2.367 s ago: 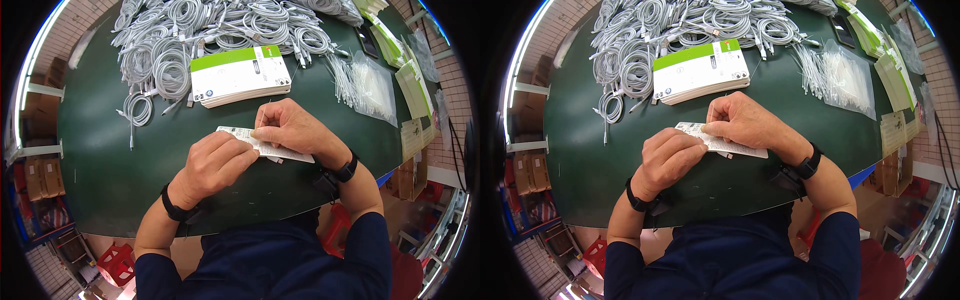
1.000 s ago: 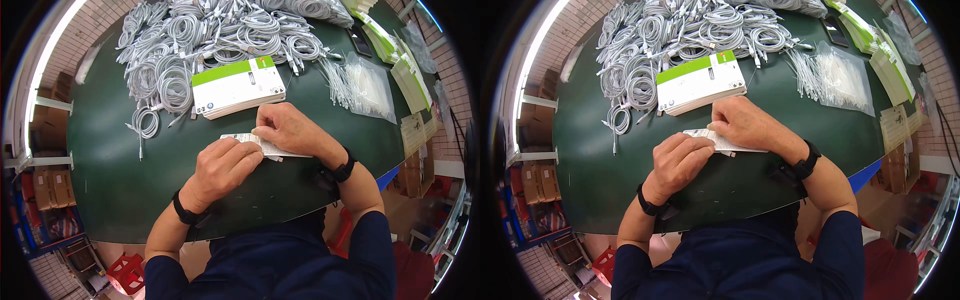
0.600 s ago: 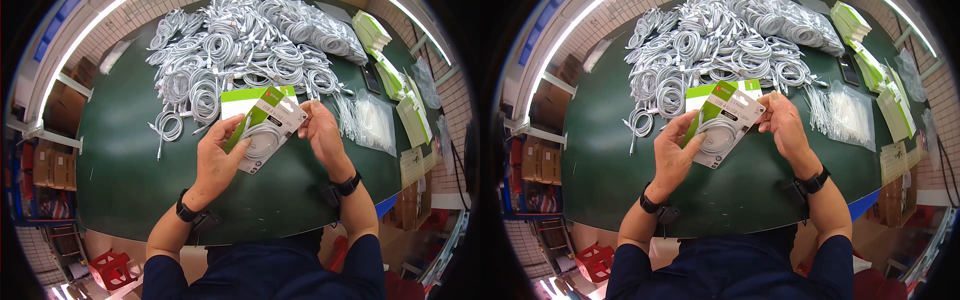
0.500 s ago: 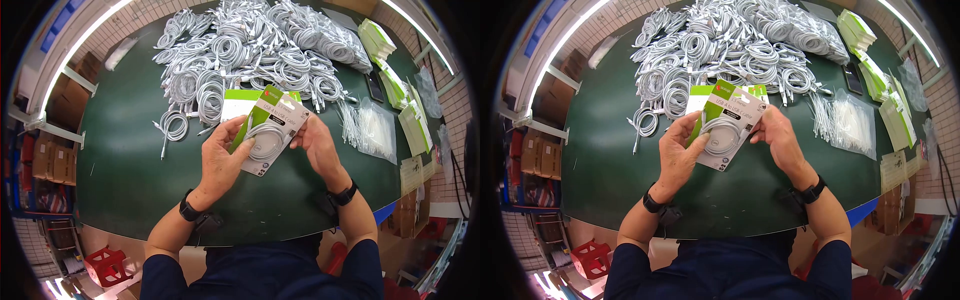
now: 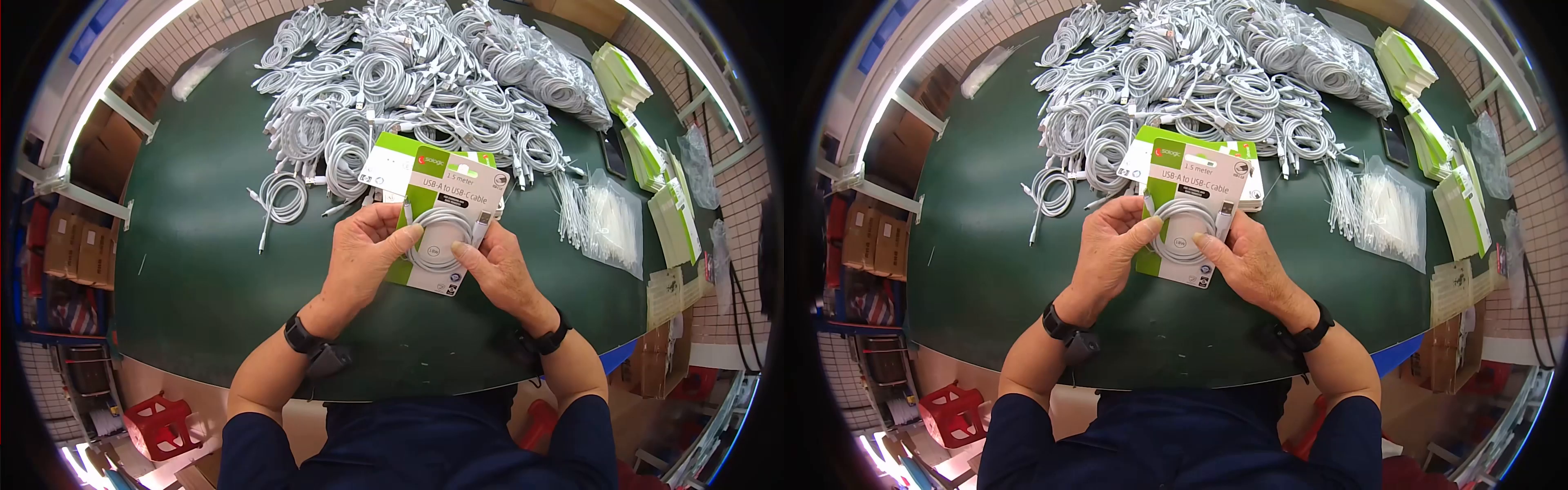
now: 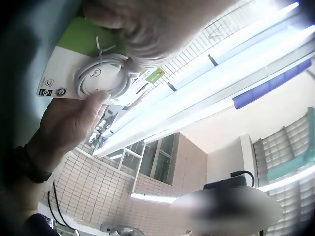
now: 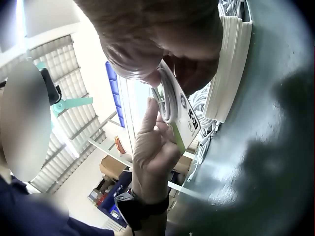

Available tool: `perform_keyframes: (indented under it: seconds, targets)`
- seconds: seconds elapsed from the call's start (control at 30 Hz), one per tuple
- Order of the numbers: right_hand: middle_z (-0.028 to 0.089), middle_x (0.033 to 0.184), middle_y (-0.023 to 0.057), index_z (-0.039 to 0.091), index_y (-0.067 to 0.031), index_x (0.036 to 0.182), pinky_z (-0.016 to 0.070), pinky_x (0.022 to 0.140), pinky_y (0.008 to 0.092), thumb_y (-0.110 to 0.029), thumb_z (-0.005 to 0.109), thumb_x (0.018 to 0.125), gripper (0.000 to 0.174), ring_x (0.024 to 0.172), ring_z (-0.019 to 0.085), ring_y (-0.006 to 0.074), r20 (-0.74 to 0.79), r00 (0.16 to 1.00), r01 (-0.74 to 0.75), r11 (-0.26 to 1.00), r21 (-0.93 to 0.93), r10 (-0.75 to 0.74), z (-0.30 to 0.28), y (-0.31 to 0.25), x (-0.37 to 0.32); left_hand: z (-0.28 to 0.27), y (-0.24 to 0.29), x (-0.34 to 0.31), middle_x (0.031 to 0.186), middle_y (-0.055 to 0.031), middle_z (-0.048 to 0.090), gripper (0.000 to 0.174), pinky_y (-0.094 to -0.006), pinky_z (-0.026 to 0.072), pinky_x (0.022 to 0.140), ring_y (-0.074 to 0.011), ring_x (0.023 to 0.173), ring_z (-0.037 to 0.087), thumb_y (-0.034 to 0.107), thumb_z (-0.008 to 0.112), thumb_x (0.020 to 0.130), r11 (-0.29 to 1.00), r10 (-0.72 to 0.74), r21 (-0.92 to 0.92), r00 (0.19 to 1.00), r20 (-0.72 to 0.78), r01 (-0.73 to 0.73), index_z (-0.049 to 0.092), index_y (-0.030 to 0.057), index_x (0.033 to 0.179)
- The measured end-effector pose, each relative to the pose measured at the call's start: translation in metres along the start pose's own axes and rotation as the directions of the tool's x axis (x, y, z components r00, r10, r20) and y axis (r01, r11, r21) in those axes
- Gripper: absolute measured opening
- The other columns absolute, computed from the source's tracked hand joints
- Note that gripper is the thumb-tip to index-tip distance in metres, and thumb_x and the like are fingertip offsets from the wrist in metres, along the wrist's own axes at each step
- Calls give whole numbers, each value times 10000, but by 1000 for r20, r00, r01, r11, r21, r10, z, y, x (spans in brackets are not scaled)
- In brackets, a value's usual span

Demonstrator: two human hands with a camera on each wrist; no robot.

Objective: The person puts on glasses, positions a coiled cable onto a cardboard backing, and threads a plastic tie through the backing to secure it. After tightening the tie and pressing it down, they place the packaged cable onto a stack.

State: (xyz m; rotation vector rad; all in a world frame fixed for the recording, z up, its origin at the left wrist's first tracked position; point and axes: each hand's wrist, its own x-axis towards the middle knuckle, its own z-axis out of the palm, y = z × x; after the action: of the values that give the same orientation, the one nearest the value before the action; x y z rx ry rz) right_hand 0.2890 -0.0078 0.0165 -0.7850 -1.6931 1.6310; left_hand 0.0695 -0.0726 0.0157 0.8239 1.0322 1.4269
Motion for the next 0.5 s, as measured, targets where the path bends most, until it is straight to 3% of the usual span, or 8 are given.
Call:
perform_keyframes:
  seconds: [0.17,0.3,0.4,0.5]
  targets:
    - [726,1171,134,573,61,1323,573,894,344,-139,664,1034,364,1028,695,167,66,995,74,995,-74,-69,0,2,-1,-7,-6,4,1057,-54,745,225,-296,560,887,-114,920,686,50,792,936,994,-61,-89,997,42,65,677,23,1128]
    - [723,1178,130,575,62,1326,569,901,342,-156,671,1034,377,1034,690,169,72,997,29,997,-67,-24,-1,-3,-2,-8,-10,6,993,-35,739,173,-287,556,866,-111,890,681,49,791,936,984,-93,-151,995,35,97,666,51,1056]
    - [721,1192,123,576,60,1337,567,918,337,-171,665,1040,386,1057,684,166,39,999,4,1000,10,-4,-1,0,0,-3,-7,7,988,-23,734,159,-264,556,820,-97,862,678,87,768,969,998,-17,-55,1000,-16,16,670,49,1089]
    - [716,1214,118,575,56,1351,566,931,333,-182,651,1050,392,1076,679,160,22,999,-33,999,42,33,-6,-2,3,-6,-1,8,971,-14,730,158,-234,547,759,-75,825,670,137,740,1004,997,9,-77,999,-54,-13,672,43,1112]
